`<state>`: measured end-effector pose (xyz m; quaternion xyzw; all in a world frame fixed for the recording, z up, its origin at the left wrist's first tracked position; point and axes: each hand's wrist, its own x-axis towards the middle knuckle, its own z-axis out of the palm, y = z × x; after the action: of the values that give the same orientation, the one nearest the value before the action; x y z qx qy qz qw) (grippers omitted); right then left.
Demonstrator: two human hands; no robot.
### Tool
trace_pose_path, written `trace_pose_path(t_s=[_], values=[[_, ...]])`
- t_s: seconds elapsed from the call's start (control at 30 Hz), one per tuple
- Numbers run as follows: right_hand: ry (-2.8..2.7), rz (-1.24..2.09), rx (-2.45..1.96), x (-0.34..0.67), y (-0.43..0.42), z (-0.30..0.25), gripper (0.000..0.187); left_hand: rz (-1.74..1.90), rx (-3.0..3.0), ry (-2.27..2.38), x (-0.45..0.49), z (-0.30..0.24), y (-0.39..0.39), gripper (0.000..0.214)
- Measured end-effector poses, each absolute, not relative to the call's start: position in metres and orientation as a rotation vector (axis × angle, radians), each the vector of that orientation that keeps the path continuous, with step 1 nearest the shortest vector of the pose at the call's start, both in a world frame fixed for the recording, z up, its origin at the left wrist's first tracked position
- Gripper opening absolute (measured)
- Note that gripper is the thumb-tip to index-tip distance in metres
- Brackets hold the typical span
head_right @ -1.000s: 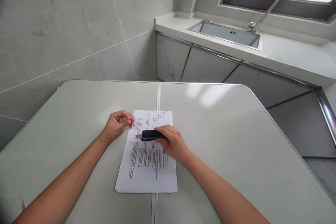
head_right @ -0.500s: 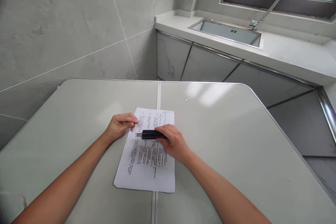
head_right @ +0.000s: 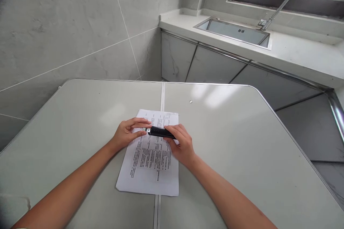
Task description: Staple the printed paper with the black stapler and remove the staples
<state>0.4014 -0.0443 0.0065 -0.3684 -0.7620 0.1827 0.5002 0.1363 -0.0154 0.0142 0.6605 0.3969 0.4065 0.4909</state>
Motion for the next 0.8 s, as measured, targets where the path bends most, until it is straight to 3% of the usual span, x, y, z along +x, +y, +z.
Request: trace_pose_path(t_s=[0.27,0.63,0.8], values=[[-1.885,0.444,-0.853,0.4027,-0.0471,0.0038,0.039,0.904,1.725,0.933,0.1350,0.0112,-0.0156,0.061],[-1.875,0.436,-0.821,0.4025,-0.0483,0.0098,0.039,0.871,1.759,0.961,0.1340,0.0166,-0.0167,0.045],[-1.860,0.474,-0.837,0.4041,-0.0480,0.0098,0.036,0.922,1.816,0.824,0.1348,0.0143,-0.0148,0.023]])
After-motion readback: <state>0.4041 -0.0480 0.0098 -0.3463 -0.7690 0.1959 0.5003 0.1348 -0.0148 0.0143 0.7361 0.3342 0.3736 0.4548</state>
